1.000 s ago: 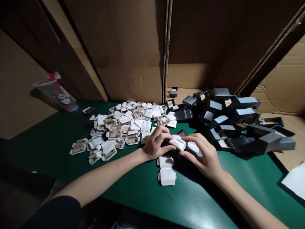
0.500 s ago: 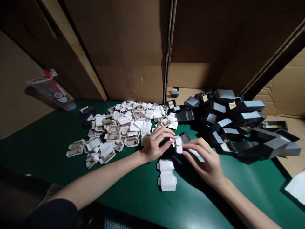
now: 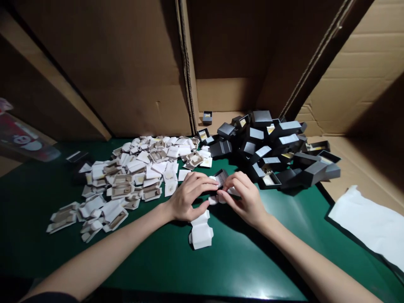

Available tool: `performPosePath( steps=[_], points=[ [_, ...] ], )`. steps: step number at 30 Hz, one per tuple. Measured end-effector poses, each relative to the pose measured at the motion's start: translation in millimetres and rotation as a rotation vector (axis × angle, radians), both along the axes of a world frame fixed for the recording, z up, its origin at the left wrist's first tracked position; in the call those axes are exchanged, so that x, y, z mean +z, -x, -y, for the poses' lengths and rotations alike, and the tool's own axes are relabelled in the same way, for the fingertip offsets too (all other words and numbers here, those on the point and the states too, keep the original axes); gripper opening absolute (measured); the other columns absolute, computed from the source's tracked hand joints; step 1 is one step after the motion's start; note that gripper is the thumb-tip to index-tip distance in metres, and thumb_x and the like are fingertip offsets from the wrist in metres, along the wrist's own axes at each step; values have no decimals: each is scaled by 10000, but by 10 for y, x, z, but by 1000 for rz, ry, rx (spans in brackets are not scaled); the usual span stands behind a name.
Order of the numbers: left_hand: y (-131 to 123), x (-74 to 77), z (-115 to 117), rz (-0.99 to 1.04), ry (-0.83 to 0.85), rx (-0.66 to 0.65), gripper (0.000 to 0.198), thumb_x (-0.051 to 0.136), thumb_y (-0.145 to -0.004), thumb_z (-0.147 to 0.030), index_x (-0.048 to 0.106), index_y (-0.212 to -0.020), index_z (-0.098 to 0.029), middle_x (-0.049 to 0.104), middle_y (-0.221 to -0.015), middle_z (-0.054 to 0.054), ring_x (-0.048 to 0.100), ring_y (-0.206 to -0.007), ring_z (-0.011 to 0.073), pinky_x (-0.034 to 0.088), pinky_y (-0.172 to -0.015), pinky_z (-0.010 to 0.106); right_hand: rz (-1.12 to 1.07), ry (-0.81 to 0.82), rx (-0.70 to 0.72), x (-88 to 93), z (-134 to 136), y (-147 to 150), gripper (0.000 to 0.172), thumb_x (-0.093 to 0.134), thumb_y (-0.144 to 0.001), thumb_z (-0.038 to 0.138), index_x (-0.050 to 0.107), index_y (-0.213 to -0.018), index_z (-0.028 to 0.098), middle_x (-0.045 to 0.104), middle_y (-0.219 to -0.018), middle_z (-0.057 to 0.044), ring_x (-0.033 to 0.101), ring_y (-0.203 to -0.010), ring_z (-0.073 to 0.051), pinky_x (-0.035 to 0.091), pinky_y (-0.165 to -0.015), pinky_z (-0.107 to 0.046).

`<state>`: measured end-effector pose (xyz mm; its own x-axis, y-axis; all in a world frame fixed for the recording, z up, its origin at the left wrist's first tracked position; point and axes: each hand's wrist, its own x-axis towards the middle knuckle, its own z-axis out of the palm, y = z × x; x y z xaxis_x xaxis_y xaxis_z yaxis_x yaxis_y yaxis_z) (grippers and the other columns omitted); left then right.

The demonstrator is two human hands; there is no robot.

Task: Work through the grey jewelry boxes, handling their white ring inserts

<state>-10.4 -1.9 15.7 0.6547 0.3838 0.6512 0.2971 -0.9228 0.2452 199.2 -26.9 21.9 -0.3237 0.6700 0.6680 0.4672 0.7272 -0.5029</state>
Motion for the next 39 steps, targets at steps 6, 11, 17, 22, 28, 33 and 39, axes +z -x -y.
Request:
performPosePath(
  steps=[6, 11, 17, 22, 28, 33, 39],
  points=[
    [10, -9, -27, -112, 83, 136, 179, 500, -870, -148, 619, -1001, -179, 661, -997, 55, 516, -1007, 210, 399, -862, 370, 98, -70, 14, -14, -34, -28, 147, 562, -864, 166, 497, -735, 193, 544, -755, -51, 484, -698, -170, 387, -619, -321],
    [13, 3, -68, 12, 123, 255, 131, 540, -871, -133, 657, -852, -189, 651, -891, 29, 509, -914, 184, 416, -817, 337, 141, -104, 130, 7, -47, -89, 125, 546, -856, 147, 501, -747, 189, 532, -701, -38, 439, -649, -156, 357, -605, -317],
    [53, -19, -138, 134, 280, 437, 93, 588, -825, -115, 653, -823, -183, 638, -856, 22, 519, -888, 183, 443, -800, 326, 251, 99, 451, 9, -59, -116, 177, 453, -753, 70, 552, -837, 190, 601, -807, -57, 527, -753, -179, 415, -672, -329],
    [55, -23, -152, 104, 349, 403, 167, 562, -796, -97, 624, -929, -178, 639, -939, 33, 540, -944, 194, 460, -841, 342, 334, 207, 469, 23, -100, -145, 221, 439, -729, 64, 584, -837, 191, 622, -841, -64, 537, -813, -203, 437, -757, -372],
    [66, -13, -135, 75, 375, 248, 293, 537, -851, -172, 567, -1141, -195, 600, -1197, 51, 504, -1140, 210, 421, -991, 383, 374, 238, 320, 15, -135, -213, 457, 605, -849, 345, 492, -1255, 170, 622, -1046, -112, 560, -949, -223, 473, -815, -365],
    [76, -38, -153, 48, 380, 272, 300, 533, -857, -165, 565, -1153, -190, 587, -1209, 57, 491, -1158, 208, 418, -1005, 383, 317, 261, 195, -80, -132, -171, 434, 619, -846, 398, 501, -1213, 199, 631, -1074, -103, 587, -947, -224, 487, -815, -360],
    [71, -65, -152, 2, 349, 279, 230, 531, -858, -155, 611, -1065, -216, 593, -1150, 47, 503, -1121, 210, 441, -971, 391, 8, 582, 50, -72, -115, -136, 327, 492, -913, 457, 551, -1111, 203, 665, -932, -54, 625, -783, -182, 503, -674, -296]
  ],
)
